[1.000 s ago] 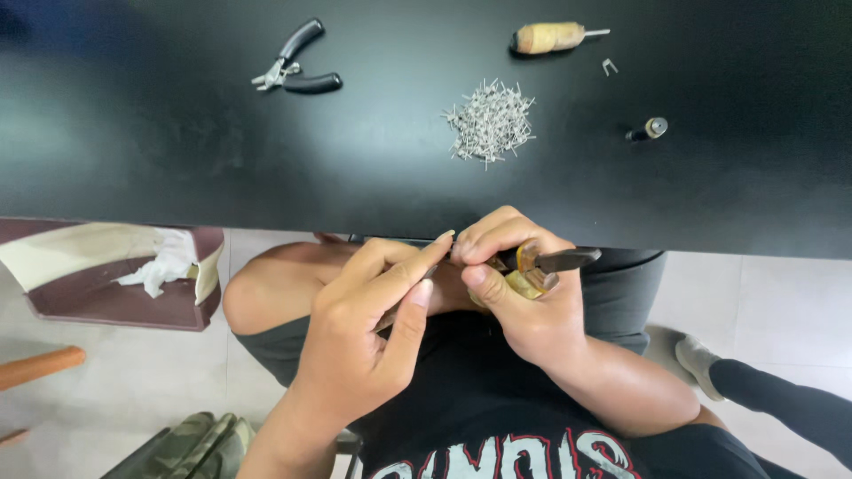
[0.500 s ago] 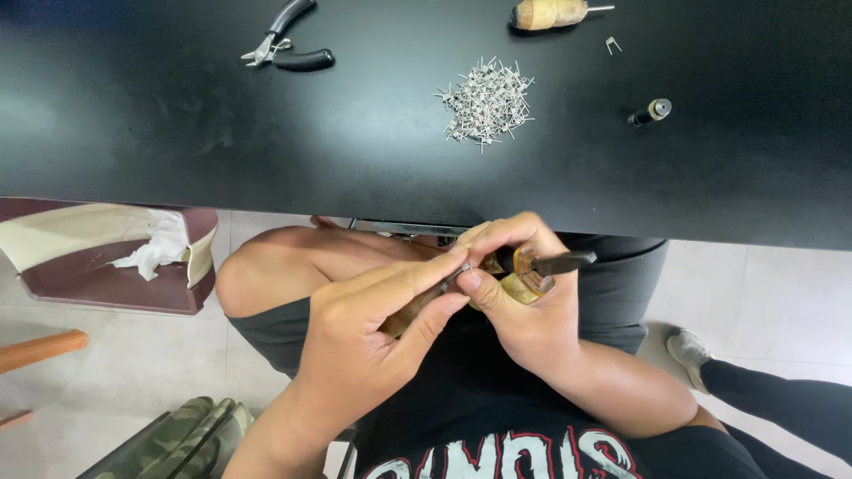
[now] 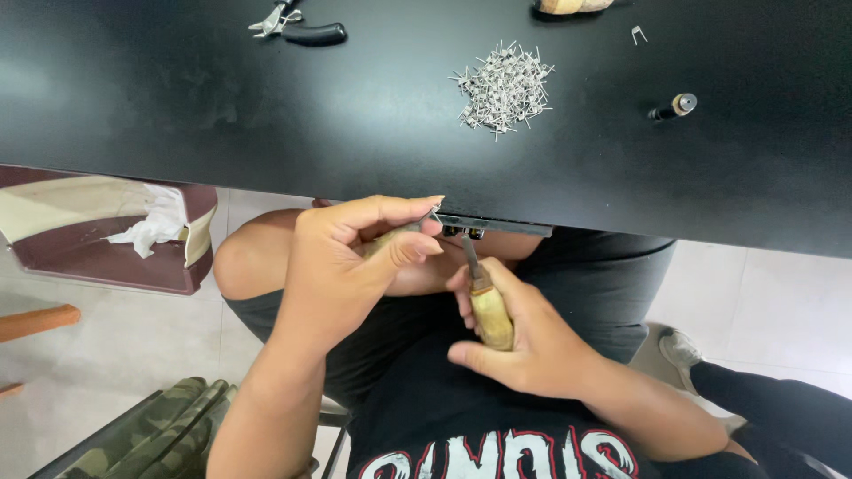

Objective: The person repeatedly picks up small metal pins from a pile on a black table, bends each one using pliers, and places the bent pieces back on the table. The task is performed one at a time in a repetitive loop.

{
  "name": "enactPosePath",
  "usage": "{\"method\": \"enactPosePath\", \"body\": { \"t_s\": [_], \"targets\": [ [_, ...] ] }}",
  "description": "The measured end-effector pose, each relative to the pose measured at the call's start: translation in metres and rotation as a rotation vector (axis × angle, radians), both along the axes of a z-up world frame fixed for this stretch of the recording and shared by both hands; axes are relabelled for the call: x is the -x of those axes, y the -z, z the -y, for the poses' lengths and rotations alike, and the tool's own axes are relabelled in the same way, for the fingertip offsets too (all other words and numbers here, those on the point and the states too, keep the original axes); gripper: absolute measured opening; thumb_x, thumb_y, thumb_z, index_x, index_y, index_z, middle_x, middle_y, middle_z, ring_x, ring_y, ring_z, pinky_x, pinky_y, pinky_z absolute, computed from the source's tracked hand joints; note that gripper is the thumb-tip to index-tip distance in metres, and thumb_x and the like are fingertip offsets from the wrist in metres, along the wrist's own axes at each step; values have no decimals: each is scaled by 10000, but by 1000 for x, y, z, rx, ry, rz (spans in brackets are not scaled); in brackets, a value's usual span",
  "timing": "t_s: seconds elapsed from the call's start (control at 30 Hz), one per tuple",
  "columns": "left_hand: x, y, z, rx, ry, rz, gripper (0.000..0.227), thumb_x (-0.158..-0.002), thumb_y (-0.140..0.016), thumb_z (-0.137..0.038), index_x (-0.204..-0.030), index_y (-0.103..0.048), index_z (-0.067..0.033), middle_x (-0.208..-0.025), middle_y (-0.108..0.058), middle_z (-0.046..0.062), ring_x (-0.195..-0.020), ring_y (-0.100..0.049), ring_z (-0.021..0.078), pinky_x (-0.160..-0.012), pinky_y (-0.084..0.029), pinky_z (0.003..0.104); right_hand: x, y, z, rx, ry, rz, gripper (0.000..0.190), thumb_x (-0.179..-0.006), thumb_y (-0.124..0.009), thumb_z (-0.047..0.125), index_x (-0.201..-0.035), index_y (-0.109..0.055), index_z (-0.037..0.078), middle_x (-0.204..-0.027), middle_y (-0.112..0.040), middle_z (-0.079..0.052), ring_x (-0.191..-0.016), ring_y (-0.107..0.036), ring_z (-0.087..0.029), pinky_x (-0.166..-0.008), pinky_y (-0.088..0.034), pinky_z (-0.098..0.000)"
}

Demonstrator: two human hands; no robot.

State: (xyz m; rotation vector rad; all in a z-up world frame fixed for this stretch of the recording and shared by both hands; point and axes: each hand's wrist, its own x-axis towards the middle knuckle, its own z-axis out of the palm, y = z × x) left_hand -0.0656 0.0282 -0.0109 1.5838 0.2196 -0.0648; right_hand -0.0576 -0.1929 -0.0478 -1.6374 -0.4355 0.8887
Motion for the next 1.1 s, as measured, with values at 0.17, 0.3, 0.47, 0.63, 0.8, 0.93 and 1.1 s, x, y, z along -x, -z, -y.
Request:
{"method": "enactPosePath", "body": {
  "t_s": [0.17, 0.3, 0.47, 0.63, 0.8, 0.93, 1.1],
  "targets": [
    [3, -23, 7, -118, -1, 30, 250, -893, -740, -74, -1140, -756, -39, -1026, -809, 78, -957, -728, 78, -865, -589, 192, -3, 2, 1, 105, 117, 454, 500, -681, -585, 21, -1173, -656, 80, -984, -698, 17, -856, -699, -160, -848, -542, -287],
    [10, -32, 11, -141, -5, 78, 257, -890, -758, -81, -1142, -751, -36, -1020, -813, 88, -945, -744, 86, -856, -615, 188, -5, 0, -3, 105, 130, 556, 528, -630, -547, 22, -1152, -612, 62, -1024, -689, -22, -867, -652, -210, -811, -505, -315],
    [13, -35, 11, -160, 3, 121, 260, -897, -757, -68, -1156, -739, -47, -1035, -810, 96, -959, -762, 108, -883, -623, 200, -11, -6, -9, 34, 97, 582, 553, -633, -538, -7, -1185, -573, 16, -1011, -607, -85, -921, -602, -258, -849, -488, -341],
    [13, -38, 9, -191, 35, 143, 274, -892, -765, -73, -1163, -736, -48, -1033, -811, 97, -963, -770, 122, -901, -618, 213, -14, -7, -10, 3, 75, 571, 590, -635, -544, -10, -1225, -563, -1, -1030, -597, -103, -927, -602, -263, -877, -490, -350],
    [13, -41, 8, -216, 69, 139, 246, -902, -763, -86, -1147, -761, -59, -999, -827, 69, -771, -627, -7, -644, -515, 130, -16, -8, -10, -5, 60, 582, 567, -642, -560, 6, -1209, -571, 1, -1004, -595, -94, -896, -602, -254, -843, -485, -343],
    [12, -43, 3, -434, 65, 247, 200, -918, -739, -21, -1109, -781, -60, -729, -718, -9, -537, -451, 33, -515, -409, 174, -18, -14, -4, 54, 50, 586, 654, -640, -576, 5, -1294, -599, 30, -1155, -711, -107, -1111, -700, -286, -1042, -493, -370],
    [10, -43, 10, -274, 38, 153, 181, -908, -735, -75, -1085, -768, -53, -1018, -817, 71, -913, -770, 97, -816, -607, 183, -20, -20, -3, 63, 43, 580, 662, -640, -547, -14, -1300, -582, 30, -1144, -674, -104, -1062, -671, -273, -980, -506, -363]
  ]
}}
